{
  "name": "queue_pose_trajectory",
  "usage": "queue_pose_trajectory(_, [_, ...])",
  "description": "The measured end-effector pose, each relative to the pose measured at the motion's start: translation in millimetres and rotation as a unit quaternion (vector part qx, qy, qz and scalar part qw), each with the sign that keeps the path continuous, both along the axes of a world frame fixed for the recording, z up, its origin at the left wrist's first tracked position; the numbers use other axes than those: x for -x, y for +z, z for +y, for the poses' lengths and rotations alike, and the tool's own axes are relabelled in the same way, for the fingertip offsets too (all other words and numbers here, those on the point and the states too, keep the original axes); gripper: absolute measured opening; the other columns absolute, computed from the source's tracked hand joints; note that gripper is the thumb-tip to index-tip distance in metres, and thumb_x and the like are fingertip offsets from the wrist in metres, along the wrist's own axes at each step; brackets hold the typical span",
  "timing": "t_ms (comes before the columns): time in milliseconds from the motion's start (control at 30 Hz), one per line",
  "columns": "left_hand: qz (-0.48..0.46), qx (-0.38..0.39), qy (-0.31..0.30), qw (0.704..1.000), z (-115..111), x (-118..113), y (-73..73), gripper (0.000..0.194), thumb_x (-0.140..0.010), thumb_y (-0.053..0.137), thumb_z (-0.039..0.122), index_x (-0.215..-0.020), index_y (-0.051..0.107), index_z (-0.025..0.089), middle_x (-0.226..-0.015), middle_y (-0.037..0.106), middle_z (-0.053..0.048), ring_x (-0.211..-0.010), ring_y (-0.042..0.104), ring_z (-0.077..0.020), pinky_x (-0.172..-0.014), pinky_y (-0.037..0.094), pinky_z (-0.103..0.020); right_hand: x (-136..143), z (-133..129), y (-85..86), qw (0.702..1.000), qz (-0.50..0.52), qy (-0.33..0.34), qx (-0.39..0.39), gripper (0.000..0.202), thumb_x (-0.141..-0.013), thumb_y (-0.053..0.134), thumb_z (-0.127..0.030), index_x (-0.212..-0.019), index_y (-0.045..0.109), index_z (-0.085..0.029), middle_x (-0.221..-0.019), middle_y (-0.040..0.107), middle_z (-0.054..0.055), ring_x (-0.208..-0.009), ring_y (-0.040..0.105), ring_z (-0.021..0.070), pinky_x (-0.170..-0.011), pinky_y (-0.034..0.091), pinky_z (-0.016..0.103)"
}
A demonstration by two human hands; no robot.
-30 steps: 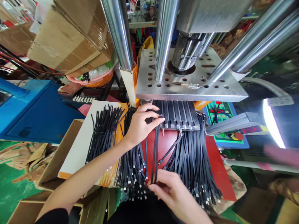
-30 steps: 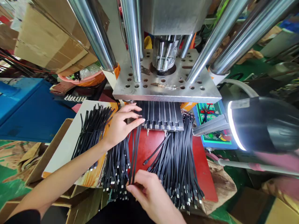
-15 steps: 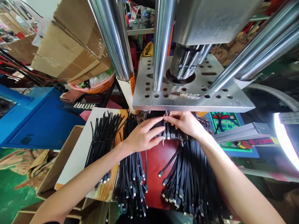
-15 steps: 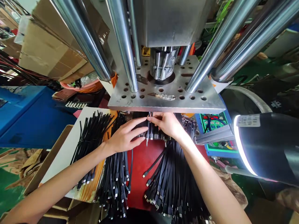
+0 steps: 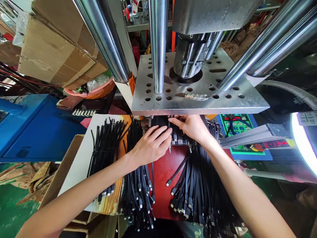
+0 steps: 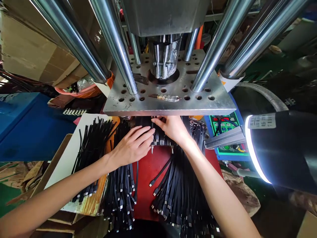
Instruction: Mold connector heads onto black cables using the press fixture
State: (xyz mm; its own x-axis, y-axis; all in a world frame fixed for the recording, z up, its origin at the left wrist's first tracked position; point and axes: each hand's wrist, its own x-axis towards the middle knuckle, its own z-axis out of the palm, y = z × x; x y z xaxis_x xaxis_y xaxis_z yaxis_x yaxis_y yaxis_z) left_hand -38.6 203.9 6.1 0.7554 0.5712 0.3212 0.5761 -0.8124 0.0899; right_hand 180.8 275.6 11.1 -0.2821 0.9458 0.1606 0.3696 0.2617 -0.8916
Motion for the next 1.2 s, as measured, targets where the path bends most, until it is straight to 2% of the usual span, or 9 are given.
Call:
queue_pose_trajectory(167, [0.022, 0.022, 0.034, 0.999, -17.5, -10.9, 3.2, 0.054, -0.104, 0.064, 0.042, -0.148, 0.06, 0.011, -0.158, 0.058, -0.027, -0.153, 0.05, -0.041, -0.125, 0.041, -0.066, -2.5, 1.3, -1.4, 0.999, 0.007, 0.009, 0.037, 0.05, -0.087, 0.073, -0.068, -0.07, 0.06, -0.023, -0.063, 0.059, -0.001, -0.052, 0.048, 0.0133, -0.054, 0.039, 0.031])
queue_pose_trajectory(267, [0.039, 0.024, 0.088, 0.995, -28.7, -21.2, 3.9, 0.055, -0.105, 0.064, 0.04, -0.152, 0.056, 0.011, -0.164, 0.052, -0.027, -0.157, 0.046, -0.0409, -0.128, 0.036, -0.065, -0.2, -0.9, 0.5, 0.999, -0.018, -0.038, 0.026, 0.045, -0.09, 0.072, -0.061, -0.07, 0.06, -0.023, -0.061, 0.06, 0.0, -0.048, 0.05, 0.0145, -0.052, 0.04, 0.032])
queue_pose_trajectory(400, [0.069, 0.034, 0.144, 0.987, -39.8, -36.2, 5.3, 0.059, -0.105, 0.065, 0.04, -0.154, 0.054, 0.009, -0.168, 0.044, -0.03, -0.16, 0.04, -0.0426, -0.13, 0.032, -0.065, -8.1, -30.2, 6.1, 0.986, -0.107, -0.093, -0.09, 0.023, -0.1, 0.063, -0.035, -0.092, 0.076, -0.017, -0.08, 0.069, 0.008, -0.066, 0.064, 0.0211, -0.067, 0.051, 0.035])
queue_pose_trajectory(500, [0.081, 0.053, 0.142, 0.985, -40.9, -40.2, 10.6, 0.071, -0.103, 0.065, 0.05, -0.157, 0.05, 0.006, -0.17, 0.04, -0.032, -0.162, 0.036, -0.045, -0.13, 0.03, -0.066, -15.6, -64.2, 9.3, 0.948, -0.242, -0.04, -0.204, 0.038, -0.1, 0.047, -0.013, -0.116, 0.082, -0.015, -0.1, 0.068, 0.014, -0.088, 0.065, 0.0254, -0.081, 0.054, 0.038])
queue_pose_trajectory(600, [0.097, 0.079, 0.14, 0.982, -30.6, -39.7, 21.4, 0.073, -0.106, 0.056, 0.053, -0.159, 0.048, 0.003, -0.171, 0.039, -0.03, -0.162, 0.036, -0.042, -0.131, 0.029, -0.063, -11.8, -77.4, 11.9, 0.896, -0.395, -0.027, -0.202, 0.047, -0.1, 0.044, -0.009, -0.131, 0.08, -0.016, -0.102, 0.066, 0.015, -0.086, 0.061, 0.0269, -0.078, 0.052, 0.038])
queue_pose_trajectory(733, [0.109, 0.1, 0.17, 0.974, 1.3, -40.3, 35.5, 0.062, -0.111, 0.044, 0.039, -0.16, 0.046, 0.003, -0.171, 0.043, -0.024, -0.162, 0.037, -0.0354, -0.131, 0.032, -0.058, 4.7, -49.0, 14.2, 0.858, -0.481, -0.053, -0.172, 0.051, -0.1, 0.045, -0.008, -0.141, 0.074, -0.018, -0.114, 0.071, 0.019, -0.099, 0.065, 0.0322, -0.085, 0.051, 0.04])
queue_pose_trajectory(933, [0.1, 0.107, 0.189, 0.971, 45.0, -43.2, 35.8, 0.043, -0.111, 0.04, 0.028, -0.139, 0.062, 0.005, -0.145, 0.068, -0.024, -0.137, 0.063, -0.0353, -0.115, 0.05, -0.05, 15.3, -0.2, 7.4, 0.881, -0.447, -0.061, -0.143, 0.046, -0.097, 0.041, -0.006, -0.124, 0.078, -0.011, -0.117, 0.078, 0.022, -0.108, 0.069, 0.0366, -0.093, 0.049, 0.044])
queue_pose_trajectory(1100, [0.074, 0.119, 0.218, 0.966, 74.6, -55.9, 31.5, 0.038, -0.111, 0.04, 0.022, -0.125, 0.07, 0.004, -0.128, 0.076, -0.024, -0.12, 0.073, -0.0317, -0.107, 0.056, -0.043, 20.8, 34.7, 9.1, 0.892, -0.418, -0.081, -0.155, 0.054, -0.097, 0.036, -0.008, -0.141, 0.067, -0.008, -0.124, 0.078, 0.023, -0.116, 0.067, 0.0384, -0.104, 0.047, 0.053])
queue_pose_trajectory(1200, [0.064, 0.122, 0.224, 0.965, 76.6, -54.5, 34.7, 0.04, -0.113, 0.036, 0.023, -0.125, 0.071, 0.008, -0.13, 0.076, -0.021, -0.12, 0.073, -0.0293, -0.106, 0.057, -0.042, 20.7, 30.4, 17.3, 0.9, -0.398, -0.078, -0.16, 0.053, -0.097, 0.037, -0.009, -0.141, 0.066, -0.008, -0.121, 0.078, 0.024, -0.114, 0.067, 0.0381, -0.104, 0.049, 0.054])
